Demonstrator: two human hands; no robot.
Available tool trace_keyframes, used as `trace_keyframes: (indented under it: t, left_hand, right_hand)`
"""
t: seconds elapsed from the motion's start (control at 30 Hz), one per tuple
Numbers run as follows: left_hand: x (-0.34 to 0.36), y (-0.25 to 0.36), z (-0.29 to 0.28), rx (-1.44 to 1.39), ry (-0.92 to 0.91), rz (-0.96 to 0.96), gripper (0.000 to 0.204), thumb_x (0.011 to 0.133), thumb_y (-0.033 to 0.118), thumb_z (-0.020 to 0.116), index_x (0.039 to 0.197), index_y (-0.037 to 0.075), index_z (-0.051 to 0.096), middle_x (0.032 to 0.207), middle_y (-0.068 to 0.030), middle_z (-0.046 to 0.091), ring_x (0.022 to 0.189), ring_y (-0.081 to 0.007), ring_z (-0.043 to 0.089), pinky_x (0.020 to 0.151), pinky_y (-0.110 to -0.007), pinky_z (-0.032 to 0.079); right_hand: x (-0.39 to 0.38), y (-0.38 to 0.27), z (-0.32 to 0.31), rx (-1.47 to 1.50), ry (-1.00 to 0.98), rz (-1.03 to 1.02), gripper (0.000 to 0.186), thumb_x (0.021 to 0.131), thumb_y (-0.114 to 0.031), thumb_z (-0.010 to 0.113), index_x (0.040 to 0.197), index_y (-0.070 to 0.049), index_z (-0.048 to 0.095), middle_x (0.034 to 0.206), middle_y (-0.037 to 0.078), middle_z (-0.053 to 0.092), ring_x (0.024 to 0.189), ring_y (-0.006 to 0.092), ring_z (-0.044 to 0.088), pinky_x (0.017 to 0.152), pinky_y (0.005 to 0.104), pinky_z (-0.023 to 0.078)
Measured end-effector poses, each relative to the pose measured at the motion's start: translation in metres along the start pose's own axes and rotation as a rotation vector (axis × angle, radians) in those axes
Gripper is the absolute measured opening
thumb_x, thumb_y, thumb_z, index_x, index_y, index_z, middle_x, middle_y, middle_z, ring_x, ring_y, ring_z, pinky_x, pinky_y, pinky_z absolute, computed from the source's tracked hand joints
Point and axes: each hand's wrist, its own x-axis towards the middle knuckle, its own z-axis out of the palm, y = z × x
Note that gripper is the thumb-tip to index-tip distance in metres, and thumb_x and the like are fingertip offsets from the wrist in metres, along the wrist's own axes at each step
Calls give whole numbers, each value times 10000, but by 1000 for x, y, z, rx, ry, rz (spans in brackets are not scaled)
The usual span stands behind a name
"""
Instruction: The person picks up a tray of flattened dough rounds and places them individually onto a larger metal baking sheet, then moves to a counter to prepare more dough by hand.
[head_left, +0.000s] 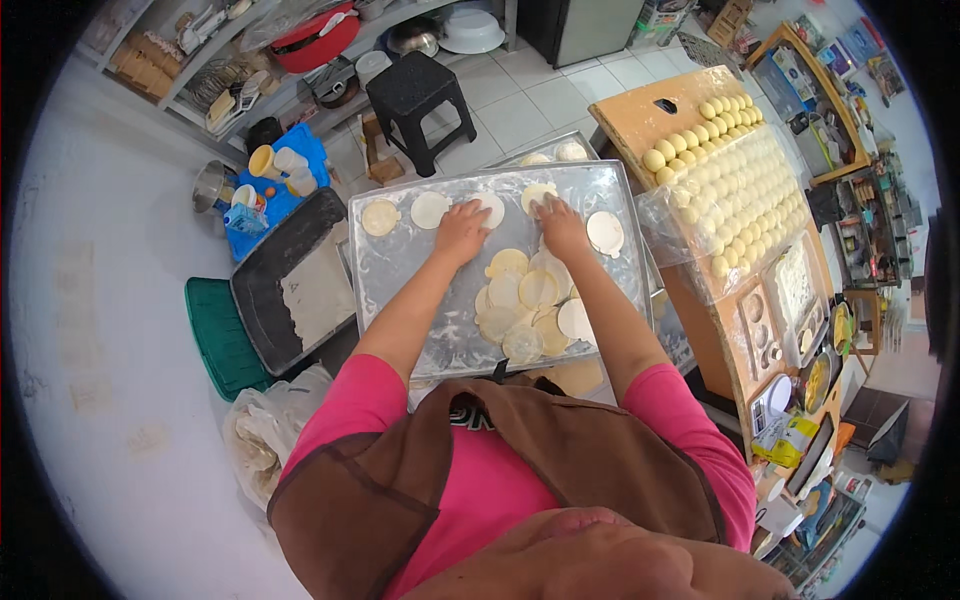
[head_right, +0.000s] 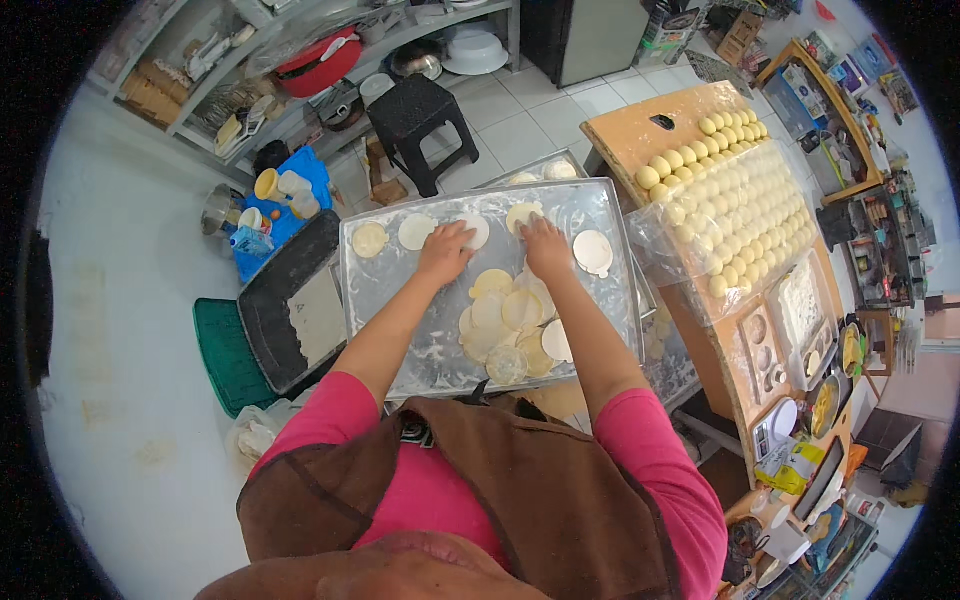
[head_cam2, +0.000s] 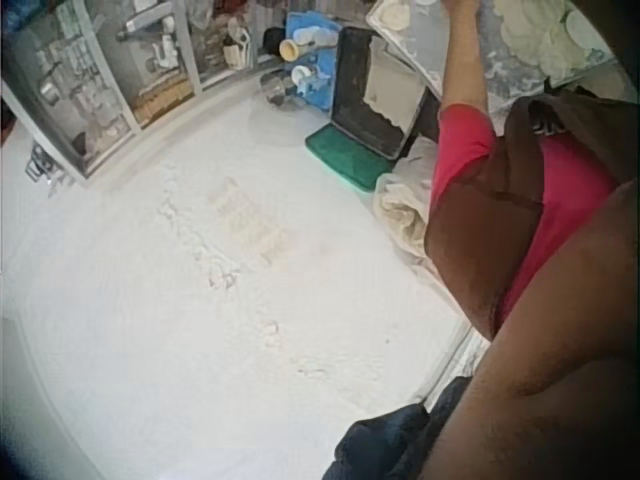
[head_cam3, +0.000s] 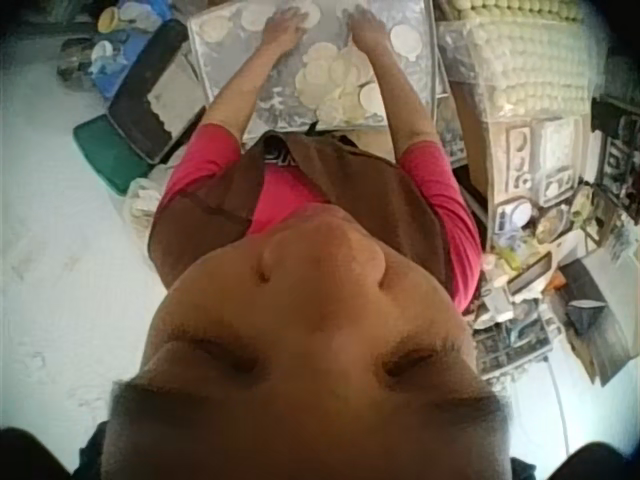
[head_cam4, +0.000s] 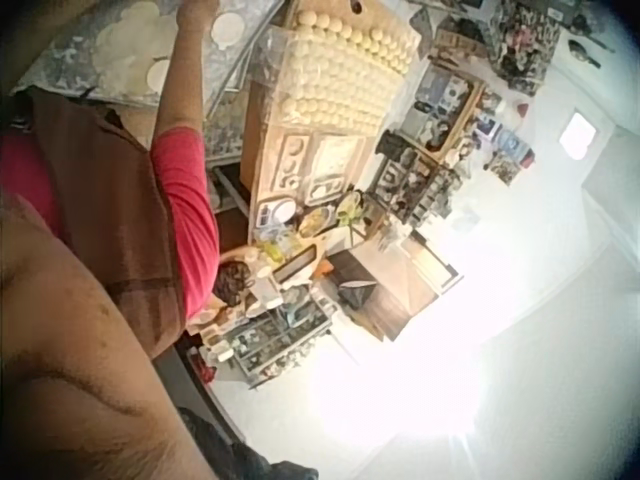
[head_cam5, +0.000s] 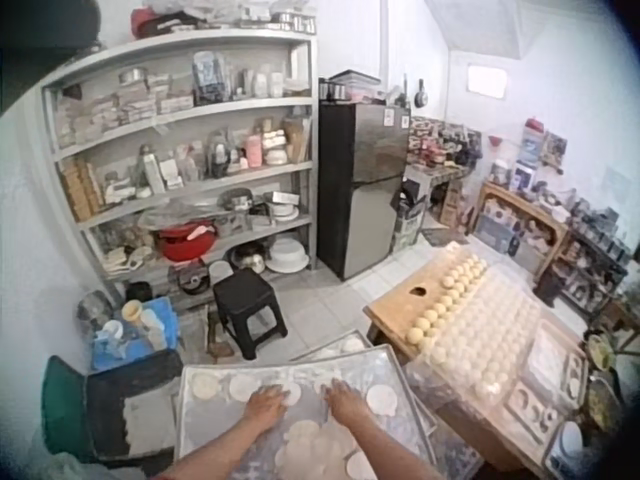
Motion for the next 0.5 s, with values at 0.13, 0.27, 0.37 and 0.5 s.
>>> trace_keyframes:
  t: [0.13,0.27,0.37,0.5]
  left_hand:
    - [12,-18,16,-1,157,137,294,781,117,622,1071,147,655,1290,-70,523,1158,-298,481,987,-436,368]
    - [16,1,4,119,72,123,283,805,117,587,1077,160,655,1284,-82,519,1153,-290,473,992,-435,356]
    - [10,26,5,60,73,-9,302,786,185,620,1087,179,642,1283,-90,514,1152,-280,466,977,-444,353]
    - [1,37,14,53,53,-19,389,751,255,690,1113,160,585,1271,-120,495,1137,-331,464,969,-453,368]
  right_hand:
    - [10,-21,-10,6,-75,33,417,826,-153,538,1239,-216,547,1369,103,432,1222,285,454,943,455,415]
    - [18,-22,-13,34,-135,141,422,810,-162,565,1228,-215,550,1335,99,460,1210,283,465,922,441,428]
    - [14,-8,-6,-88,77,-102,416,808,-191,586,1222,-203,548,1322,101,467,1198,286,473,917,443,432]
    - [15,-8,-8,-83,1,-16,424,820,-237,593,1237,-194,529,1336,102,456,1220,282,456,946,450,411]
